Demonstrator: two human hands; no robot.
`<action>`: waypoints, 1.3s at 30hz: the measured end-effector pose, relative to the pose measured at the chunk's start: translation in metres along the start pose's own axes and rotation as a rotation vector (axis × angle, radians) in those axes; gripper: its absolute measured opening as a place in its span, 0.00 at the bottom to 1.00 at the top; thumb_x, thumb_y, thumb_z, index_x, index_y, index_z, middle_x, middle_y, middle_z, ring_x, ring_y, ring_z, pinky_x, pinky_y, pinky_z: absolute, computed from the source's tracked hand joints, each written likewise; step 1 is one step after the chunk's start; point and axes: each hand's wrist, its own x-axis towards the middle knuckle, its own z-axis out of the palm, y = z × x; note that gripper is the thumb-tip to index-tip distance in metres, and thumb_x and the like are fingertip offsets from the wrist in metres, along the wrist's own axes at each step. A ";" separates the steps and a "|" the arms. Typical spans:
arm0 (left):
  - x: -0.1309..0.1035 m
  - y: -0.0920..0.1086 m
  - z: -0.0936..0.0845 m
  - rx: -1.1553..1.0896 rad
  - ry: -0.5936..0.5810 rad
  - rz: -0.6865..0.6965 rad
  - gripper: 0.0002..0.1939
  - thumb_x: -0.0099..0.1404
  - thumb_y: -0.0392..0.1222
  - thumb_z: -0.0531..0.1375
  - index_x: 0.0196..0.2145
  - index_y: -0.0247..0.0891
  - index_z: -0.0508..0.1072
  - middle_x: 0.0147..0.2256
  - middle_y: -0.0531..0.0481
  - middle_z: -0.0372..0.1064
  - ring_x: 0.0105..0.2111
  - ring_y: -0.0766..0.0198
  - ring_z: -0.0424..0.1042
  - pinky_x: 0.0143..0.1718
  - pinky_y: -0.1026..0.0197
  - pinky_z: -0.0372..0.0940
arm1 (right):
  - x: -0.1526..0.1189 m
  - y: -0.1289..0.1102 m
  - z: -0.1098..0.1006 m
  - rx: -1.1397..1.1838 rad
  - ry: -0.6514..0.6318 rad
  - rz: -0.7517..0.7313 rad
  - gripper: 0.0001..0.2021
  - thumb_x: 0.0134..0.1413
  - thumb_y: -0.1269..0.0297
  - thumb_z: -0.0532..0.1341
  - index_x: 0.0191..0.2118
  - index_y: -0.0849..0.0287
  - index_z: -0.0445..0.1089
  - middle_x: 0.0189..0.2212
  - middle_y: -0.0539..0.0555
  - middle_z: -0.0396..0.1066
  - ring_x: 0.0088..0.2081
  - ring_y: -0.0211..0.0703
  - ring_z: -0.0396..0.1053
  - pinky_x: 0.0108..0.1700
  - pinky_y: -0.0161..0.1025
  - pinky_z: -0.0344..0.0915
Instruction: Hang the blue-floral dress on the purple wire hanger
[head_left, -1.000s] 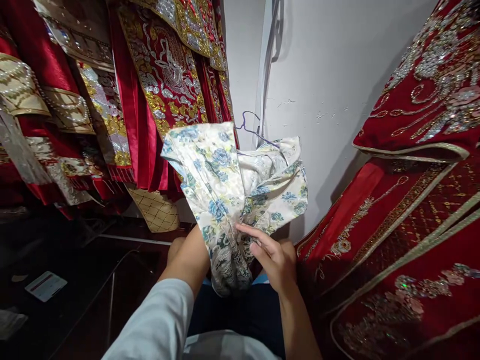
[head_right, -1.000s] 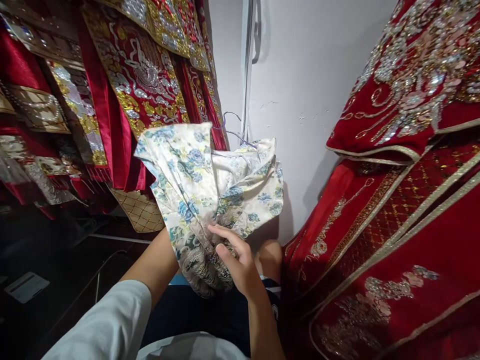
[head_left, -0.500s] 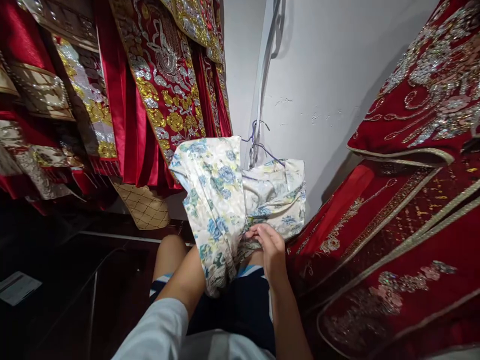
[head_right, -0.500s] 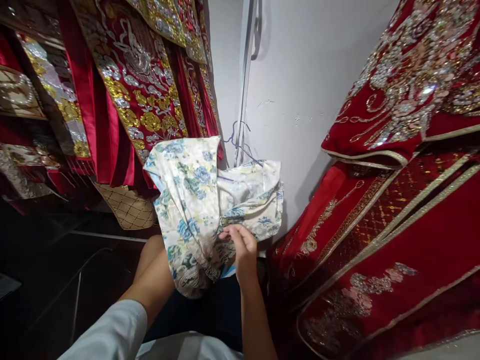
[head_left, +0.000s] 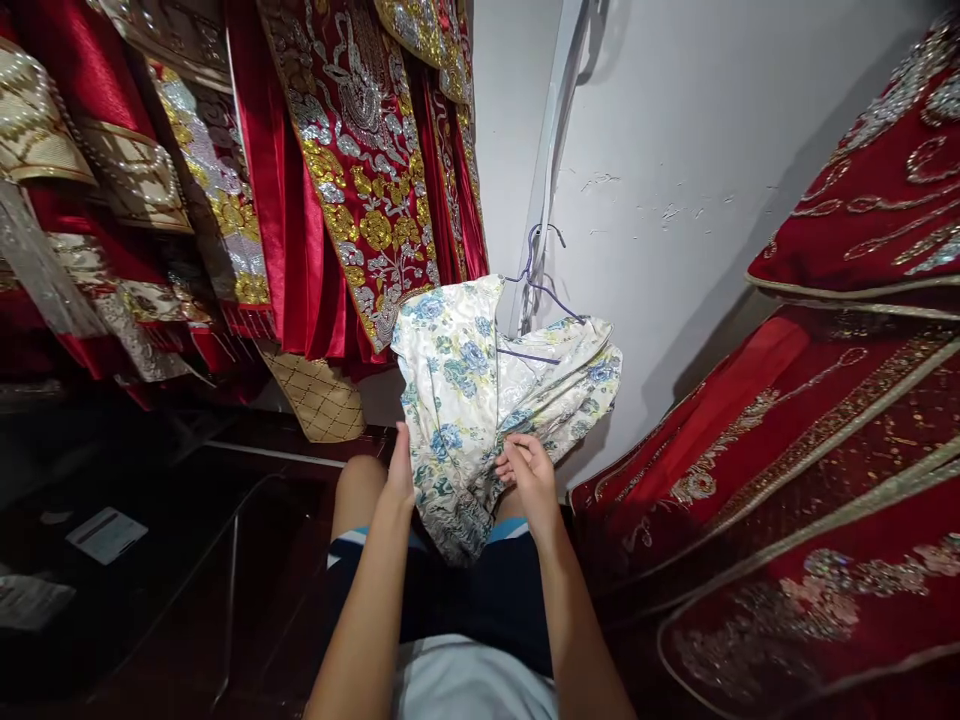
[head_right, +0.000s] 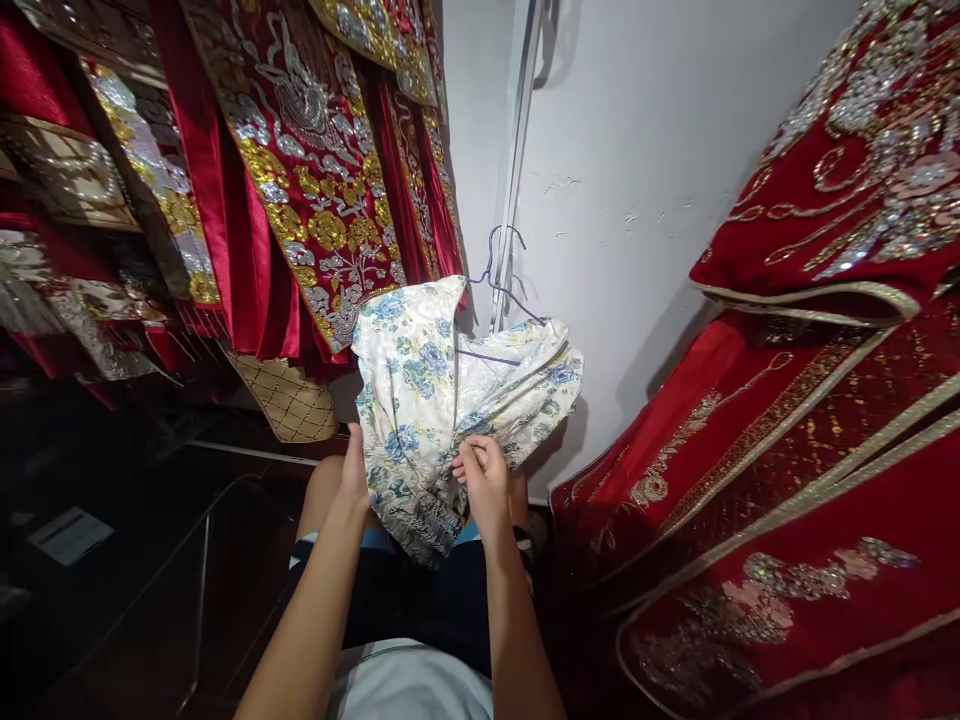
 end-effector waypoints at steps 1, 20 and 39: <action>0.000 -0.003 0.000 -0.007 -0.028 -0.037 0.31 0.56 0.57 0.70 0.51 0.33 0.75 0.46 0.38 0.77 0.49 0.46 0.75 0.53 0.45 0.69 | 0.002 0.000 0.003 -0.029 -0.054 -0.019 0.21 0.53 0.43 0.64 0.36 0.57 0.66 0.23 0.49 0.68 0.25 0.39 0.66 0.28 0.36 0.63; -0.018 -0.015 0.027 0.060 -0.265 -0.137 0.40 0.44 0.42 0.76 0.55 0.34 0.73 0.49 0.38 0.76 0.53 0.43 0.73 0.55 0.46 0.66 | 0.008 0.003 -0.008 -0.198 -0.080 -0.076 0.20 0.58 0.44 0.60 0.25 0.54 0.60 0.18 0.45 0.56 0.21 0.38 0.56 0.24 0.37 0.55; -0.022 -0.039 0.050 0.682 -0.024 0.505 0.13 0.62 0.41 0.61 0.45 0.40 0.72 0.46 0.44 0.72 0.50 0.54 0.69 0.53 0.56 0.61 | -0.004 -0.012 0.000 -0.036 -0.003 -0.014 0.18 0.50 0.49 0.66 0.25 0.60 0.71 0.15 0.48 0.63 0.18 0.33 0.56 0.22 0.34 0.53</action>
